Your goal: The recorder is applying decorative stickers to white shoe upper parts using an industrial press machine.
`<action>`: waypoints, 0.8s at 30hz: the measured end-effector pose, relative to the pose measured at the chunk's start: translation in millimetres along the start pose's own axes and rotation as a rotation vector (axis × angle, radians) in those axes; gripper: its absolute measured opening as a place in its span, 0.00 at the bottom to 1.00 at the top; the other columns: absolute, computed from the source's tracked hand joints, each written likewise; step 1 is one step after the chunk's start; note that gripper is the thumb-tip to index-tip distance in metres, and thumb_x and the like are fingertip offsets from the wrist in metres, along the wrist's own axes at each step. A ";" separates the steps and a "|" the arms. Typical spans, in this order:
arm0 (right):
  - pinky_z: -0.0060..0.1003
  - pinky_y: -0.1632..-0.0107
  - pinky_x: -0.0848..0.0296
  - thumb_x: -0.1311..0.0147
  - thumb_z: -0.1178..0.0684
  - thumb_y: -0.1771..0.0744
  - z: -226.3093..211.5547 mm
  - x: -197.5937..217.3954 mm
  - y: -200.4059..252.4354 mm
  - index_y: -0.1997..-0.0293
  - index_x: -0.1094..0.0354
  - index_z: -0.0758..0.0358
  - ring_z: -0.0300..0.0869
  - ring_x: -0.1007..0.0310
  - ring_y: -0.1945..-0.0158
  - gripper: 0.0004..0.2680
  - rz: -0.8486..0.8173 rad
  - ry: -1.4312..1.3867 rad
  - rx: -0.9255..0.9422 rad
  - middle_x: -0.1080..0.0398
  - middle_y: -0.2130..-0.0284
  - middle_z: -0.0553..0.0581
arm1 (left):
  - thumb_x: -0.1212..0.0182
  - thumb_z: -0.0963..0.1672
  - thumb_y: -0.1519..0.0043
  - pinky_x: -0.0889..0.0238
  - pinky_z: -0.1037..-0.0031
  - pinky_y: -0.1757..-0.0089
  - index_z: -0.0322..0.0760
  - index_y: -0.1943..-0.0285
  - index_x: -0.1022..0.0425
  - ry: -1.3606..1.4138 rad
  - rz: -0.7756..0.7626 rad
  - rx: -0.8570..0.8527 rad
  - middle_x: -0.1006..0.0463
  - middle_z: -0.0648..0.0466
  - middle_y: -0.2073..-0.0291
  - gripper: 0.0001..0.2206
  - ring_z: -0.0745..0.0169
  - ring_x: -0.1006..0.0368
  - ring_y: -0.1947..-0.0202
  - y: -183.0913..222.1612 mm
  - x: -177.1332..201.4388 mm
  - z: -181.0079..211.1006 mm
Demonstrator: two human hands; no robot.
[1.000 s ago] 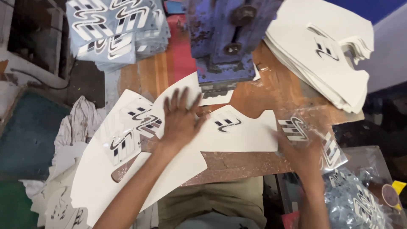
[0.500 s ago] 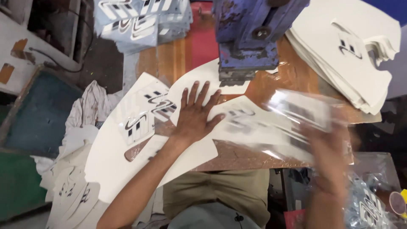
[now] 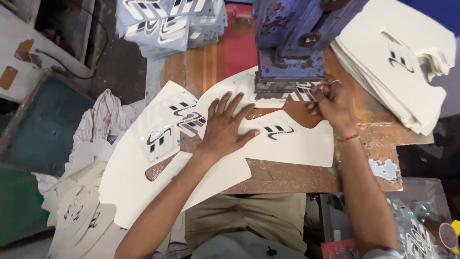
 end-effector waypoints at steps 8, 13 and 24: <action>0.29 0.72 0.24 0.57 0.64 0.29 20.1 2.6 3.4 0.31 0.45 0.72 0.37 0.25 0.72 0.15 0.009 0.002 0.087 0.30 0.63 0.51 | 0.35 0.61 0.45 0.51 0.49 0.46 0.36 0.29 0.32 0.129 0.006 0.091 0.34 0.48 0.37 0.40 0.42 0.43 0.39 -13.5 7.8 -5.9; 0.29 0.71 0.24 0.57 0.65 0.27 9.2 -2.9 8.1 0.27 0.47 0.75 0.38 0.26 0.72 0.17 0.056 0.039 0.112 0.27 0.62 0.56 | 0.37 0.61 0.39 0.52 0.51 0.45 0.42 0.30 0.29 0.019 0.124 -0.011 0.36 0.51 0.37 0.33 0.46 0.44 0.38 -13.3 5.6 -2.7; 0.29 0.73 0.26 0.56 0.64 0.27 6.5 -8.0 12.3 0.28 0.49 0.79 0.37 0.26 0.73 0.17 0.101 0.067 0.128 0.26 0.61 0.59 | 0.37 0.61 0.40 0.52 0.51 0.46 0.42 0.29 0.30 -0.004 0.105 0.001 0.38 0.50 0.36 0.34 0.45 0.45 0.39 -13.8 4.7 -0.3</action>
Point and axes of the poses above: each hand's wrist, its own y-axis away from the middle knuckle, its own x-axis out of the back of the hand, z = x × y, the point moved 1 cm from there along -y, towards the middle knuckle
